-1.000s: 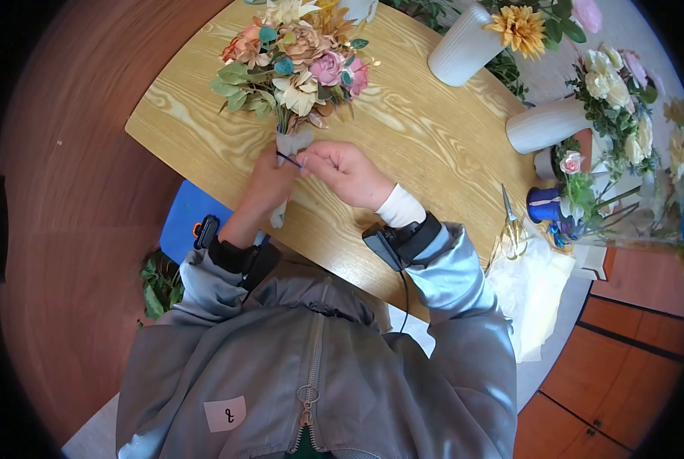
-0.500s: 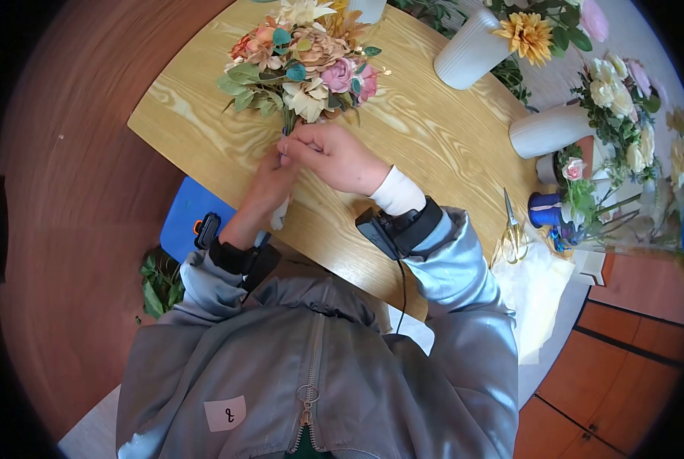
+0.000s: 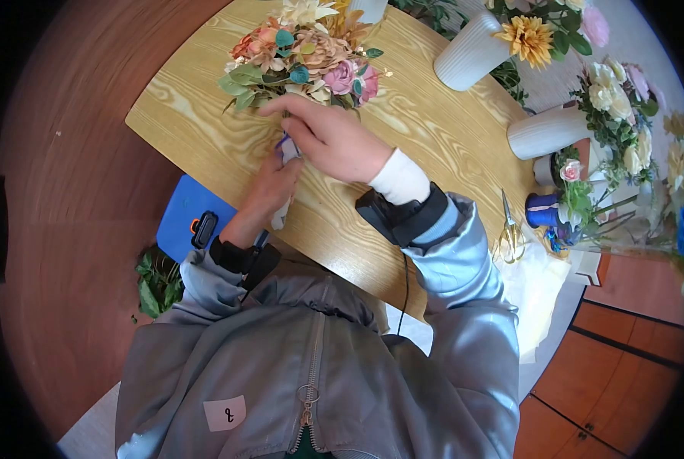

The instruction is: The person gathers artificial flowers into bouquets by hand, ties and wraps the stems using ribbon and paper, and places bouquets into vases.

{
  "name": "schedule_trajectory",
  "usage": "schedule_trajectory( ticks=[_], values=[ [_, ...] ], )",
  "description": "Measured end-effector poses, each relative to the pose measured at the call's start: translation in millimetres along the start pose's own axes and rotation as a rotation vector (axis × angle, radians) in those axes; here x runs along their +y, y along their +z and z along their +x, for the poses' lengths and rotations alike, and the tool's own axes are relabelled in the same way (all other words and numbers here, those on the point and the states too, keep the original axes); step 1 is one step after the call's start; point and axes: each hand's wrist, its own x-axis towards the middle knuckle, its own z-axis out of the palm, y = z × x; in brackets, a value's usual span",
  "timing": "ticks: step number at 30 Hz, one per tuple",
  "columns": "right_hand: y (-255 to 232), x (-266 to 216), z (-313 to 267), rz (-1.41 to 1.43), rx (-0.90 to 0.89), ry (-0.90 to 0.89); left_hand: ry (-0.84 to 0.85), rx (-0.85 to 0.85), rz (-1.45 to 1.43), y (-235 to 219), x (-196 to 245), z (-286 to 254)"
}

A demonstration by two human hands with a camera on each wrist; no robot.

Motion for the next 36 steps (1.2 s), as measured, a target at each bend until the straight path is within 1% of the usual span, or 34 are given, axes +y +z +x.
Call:
schedule_trajectory(
  ticks=[2,4,5,7,8,9,10,11,12,13,14,15,17,18,19,20,21,22,23,24,25,26,27,28,29,30,32,33,34,35,36],
  values=[
    [3.6,-6.0,9.1,0.006,-0.026,-0.018,0.019,-0.009,0.003,-2.1,12.1,-3.9],
    [8.1,-4.6,17.9,0.039,-0.050,-0.015,-0.171,-0.044,0.138,-4.4,23.7,-8.2],
    [10.8,-3.9,22.5,0.072,-0.075,-0.011,-0.171,-0.041,0.136,-3.6,22.1,-8.4],
    [16.6,-3.4,31.4,0.068,-0.085,-0.001,-0.078,0.039,0.148,-0.3,13.6,-7.2],
    [19.4,-2.8,35.7,0.065,-0.091,0.010,-0.078,0.039,0.146,1.6,6.0,-5.0],
    [23.0,0.0,40.1,0.064,-0.093,0.011,0.059,0.068,0.127,3.8,-2.9,-1.6],
    [26.9,4.9,43.7,0.044,-0.084,-0.036,0.194,0.098,0.108,5.0,-3.0,-1.0],
    [31.1,10.1,47.4,0.022,-0.074,-0.083,0.193,0.099,0.107,4.7,-4.2,-1.2],
    [34.7,15.3,50.8,0.021,-0.076,-0.082,0.082,0.089,0.028,4.4,-5.5,-1.9],
    [37.4,17.3,53.8,-0.015,-0.051,-0.122,-0.030,0.079,-0.049,4.1,-4.5,-2.7],
    [38.9,19.6,55.4,-0.052,-0.027,-0.162,-0.031,0.080,-0.051,4.4,-7.2,-2.0],
    [39.1,21.9,55.9,-0.052,-0.028,-0.162,-0.062,0.093,-0.079,5.4,-12.0,-0.9],
    [36.6,13.2,56.7,0.037,-0.065,-0.056,-0.093,0.106,-0.106,5.5,-13.3,-0.9],
    [35.2,9.0,55.6,0.037,-0.065,-0.056,-0.161,0.076,-0.026,4.1,-14.3,-1.2],
    [32.8,-0.3,52.3,0.179,-0.072,0.014,-0.228,0.045,0.055,2.7,-13.8,-1.4],
    [31.2,-7.1,47.7,0.321,-0.081,0.084,-0.229,0.047,0.055,2.4,-12.3,-1.8],
    [29.4,-10.5,40.8,0.321,-0.084,0.083,-0.152,0.064,0.129,2.6,-10.3,-2.6],
    [25.7,-13.0,31.8,0.373,-0.026,0.058,-0.075,0.082,0.203,2.6,-8.2,-3.1],
    [21.1,-13.8,23.2,0.424,0.031,0.033,-0.077,0.088,0.200,2.2,-6.3,-2.9],
    [16.5,-10.4,13.9,0.423,0.028,0.033,-0.102,0.073,0.119,2.1,-5.0,-2.4],
    [11.8,-3.4,2.6,0.452,0.039,0.084,-0.128,0.057,0.039,1.9,-3.5,-2.4],
    [7.2,4.9,-7.3,0.480,0.051,0.136,-0.128,0.056,0.038,1.3,-2.0,-1.6],
    [2.5,14.7,-16.8,0.479,0.054,0.137,-0.171,0.056,0.083,0.7,-0.7,-0.4],
    [-1.2,26.1,-26.8,0.562,0.119,0.248,-0.213,0.054,0.129,1.0,-0.3,0.4],
    [-0.7,36.4,-33.7,0.644,0.185,0.358,-0.212,0.048,0.130,1.8,-1.0,0.4],
    [3.7,46.2,-38.8,0.645,0.191,0.358,-0.194,0.062,0.092,2.9,-2.1,0.0],
    [11.2,59.4,-46.1,0.621,0.246,0.500,-0.173,0.074,0.057,3.7,7.6,-3.0],
    [14.0,65.6,-48.0,0.623,0.250,0.497,-0.238,0.055,-0.077,3.5,13.6,-5.2],
    [18.6,66.9,-46.2,0.664,0.194,0.544,-0.303,0.034,-0.211,3.0,24.1,-8.1],
    [24.0,68.7,-44.0,0.705,0.138,0.591,-0.301,0.032,-0.206,3.4,33.1,-10.9],
    [29.8,71.9,-40.5,0.708,0.141,0.588,-0.338,0.018,-0.299,4.2,41.8,-13.8]
  ],
)
